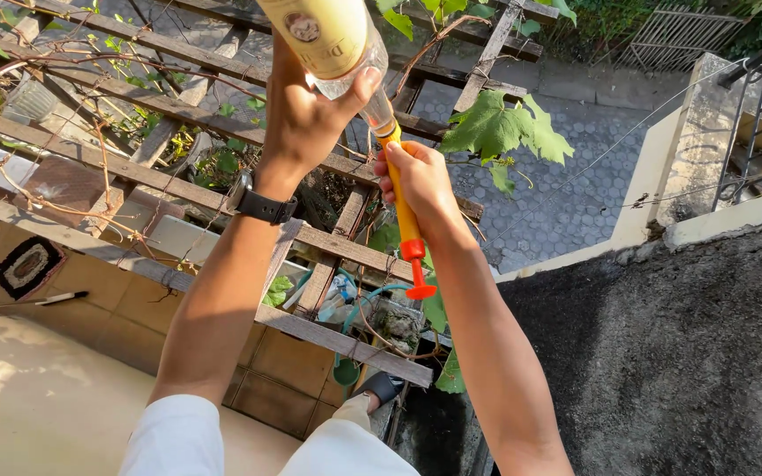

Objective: The recorder is assembling and pressurizing a DIY air horn using a plastic syrup bottle and a hand pump on a balcony.

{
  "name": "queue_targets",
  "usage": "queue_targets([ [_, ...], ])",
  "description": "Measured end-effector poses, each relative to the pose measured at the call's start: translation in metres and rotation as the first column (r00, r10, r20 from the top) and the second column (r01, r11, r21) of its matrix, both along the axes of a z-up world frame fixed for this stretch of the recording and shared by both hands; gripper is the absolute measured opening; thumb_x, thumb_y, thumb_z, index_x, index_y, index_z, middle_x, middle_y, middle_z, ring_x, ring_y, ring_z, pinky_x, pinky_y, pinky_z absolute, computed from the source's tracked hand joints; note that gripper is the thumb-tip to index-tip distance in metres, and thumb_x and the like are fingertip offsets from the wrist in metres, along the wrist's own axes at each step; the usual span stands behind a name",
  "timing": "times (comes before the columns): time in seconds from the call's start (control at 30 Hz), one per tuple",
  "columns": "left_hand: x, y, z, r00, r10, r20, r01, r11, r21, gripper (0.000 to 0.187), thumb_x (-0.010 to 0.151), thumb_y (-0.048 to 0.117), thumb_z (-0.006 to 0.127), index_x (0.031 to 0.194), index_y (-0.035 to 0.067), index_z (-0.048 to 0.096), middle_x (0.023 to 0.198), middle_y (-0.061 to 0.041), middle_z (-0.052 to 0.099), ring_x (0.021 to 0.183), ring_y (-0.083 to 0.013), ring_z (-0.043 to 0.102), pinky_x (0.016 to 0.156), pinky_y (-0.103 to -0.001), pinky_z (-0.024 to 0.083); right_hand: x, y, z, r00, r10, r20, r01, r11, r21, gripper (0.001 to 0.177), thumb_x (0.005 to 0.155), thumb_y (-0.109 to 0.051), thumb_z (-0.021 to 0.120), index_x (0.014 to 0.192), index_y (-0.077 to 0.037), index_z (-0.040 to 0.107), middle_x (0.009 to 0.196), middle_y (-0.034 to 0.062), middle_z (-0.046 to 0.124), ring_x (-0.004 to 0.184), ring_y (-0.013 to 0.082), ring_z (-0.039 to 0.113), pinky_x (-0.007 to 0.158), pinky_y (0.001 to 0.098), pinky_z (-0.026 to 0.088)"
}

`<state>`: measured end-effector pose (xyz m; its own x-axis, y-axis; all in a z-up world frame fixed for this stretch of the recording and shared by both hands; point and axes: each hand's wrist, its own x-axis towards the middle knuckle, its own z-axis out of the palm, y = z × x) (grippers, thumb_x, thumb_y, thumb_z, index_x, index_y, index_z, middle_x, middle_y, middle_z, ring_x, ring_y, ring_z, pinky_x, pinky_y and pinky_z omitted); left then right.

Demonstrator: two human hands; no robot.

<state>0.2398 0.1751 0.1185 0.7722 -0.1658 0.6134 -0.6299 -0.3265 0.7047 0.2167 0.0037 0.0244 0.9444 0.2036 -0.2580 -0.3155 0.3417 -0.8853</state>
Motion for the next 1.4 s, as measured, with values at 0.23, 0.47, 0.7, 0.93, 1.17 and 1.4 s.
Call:
queue_targets([
  [0.23, 0.006, 0.007, -0.007, 1.0, -0.004, 0.031, 0.004, 1.0, 0.016, 0.063, 0.102, 0.03, 0.086, 0.141, 0.003, 0.046, 0.134, -0.012, 0.063, 0.12, -0.0248, 0.071, 0.107, -0.037, 0.062, 0.001, 0.002, 0.007, 0.999, -0.039, 0.01, 0.038, 0.999, 0.011, 0.023, 0.104, -0.022, 0.055, 0.097, -0.001, 0.062, 0.08, 0.0035, 0.062, 0.059, 0.0088, 0.054, 0.051, 0.0252, 0.047],
  [0.47, 0.01, 0.006, 0.023, 0.993, 0.017, 0.115, -0.019, 1.0, 0.021, 0.057, 0.106, 0.033, 0.084, 0.139, 0.002, 0.048, 0.13, -0.011, 0.07, 0.113, -0.0196, 0.074, 0.101, -0.035, 0.062, 0.011, 0.001, 0.032, 0.999, 0.005, 0.048, -0.007, 0.999, 0.038, 0.024, 0.104, -0.023, 0.055, 0.097, -0.001, 0.062, 0.08, 0.0035, 0.061, 0.06, 0.0092, 0.054, 0.051, 0.0261, 0.049],
  [0.7, 0.018, 0.011, 0.019, 0.98, 0.078, 0.181, -0.095, 0.991, 0.09, 0.045, 0.107, 0.03, 0.084, 0.132, 0.003, 0.058, 0.126, -0.011, 0.07, 0.108, -0.0203, 0.074, 0.101, -0.037, 0.061, 0.018, 0.003, 0.028, 0.999, 0.046, 0.003, -0.046, 0.999, 0.011, 0.027, 0.104, -0.022, 0.054, 0.094, 0.001, 0.063, 0.08, 0.0047, 0.063, 0.06, 0.0103, 0.056, 0.053, 0.0264, 0.051],
  [0.93, 0.018, 0.013, 0.031, 0.997, -0.027, 0.073, 0.026, 1.0, 0.012, 0.033, 0.104, 0.026, 0.08, 0.12, 0.004, 0.061, 0.112, -0.008, 0.073, 0.102, -0.0169, 0.075, 0.091, -0.033, 0.063, 0.021, 0.008, 0.036, 0.997, -0.043, 0.063, 0.042, 0.999, 0.014, 0.025, 0.104, -0.021, 0.054, 0.095, 0.001, 0.063, 0.08, 0.0049, 0.063, 0.061, 0.0101, 0.056, 0.052, 0.0272, 0.052],
  [1.17, 0.025, 0.029, 0.01, 0.996, -0.014, 0.085, 0.012, 1.0, 0.024, 0.046, 0.104, 0.022, 0.083, 0.133, 0.004, 0.054, 0.127, -0.009, 0.069, 0.117, -0.0208, 0.073, 0.104, -0.036, 0.061, 0.028, 0.022, 0.01, 0.999, -0.04, 0.024, 0.039, 0.999, 0.026, 0.025, 0.104, -0.022, 0.053, 0.095, 0.0, 0.062, 0.08, 0.0052, 0.062, 0.059, 0.0105, 0.055, 0.051, 0.0266, 0.05],
  [1.4, 0.039, 0.04, -0.01, 0.997, -0.058, -0.044, 0.055, 0.996, -0.075, 0.056, 0.098, 0.02, 0.086, 0.138, 0.004, 0.049, 0.132, -0.01, 0.066, 0.121, -0.0213, 0.07, 0.109, -0.038, 0.059, 0.044, 0.038, -0.012, 0.993, -0.093, 0.075, 0.094, 0.996, -0.004, 0.025, 0.105, -0.022, 0.054, 0.096, 0.001, 0.062, 0.08, 0.0057, 0.064, 0.059, 0.0097, 0.056, 0.05, 0.0262, 0.05],
])
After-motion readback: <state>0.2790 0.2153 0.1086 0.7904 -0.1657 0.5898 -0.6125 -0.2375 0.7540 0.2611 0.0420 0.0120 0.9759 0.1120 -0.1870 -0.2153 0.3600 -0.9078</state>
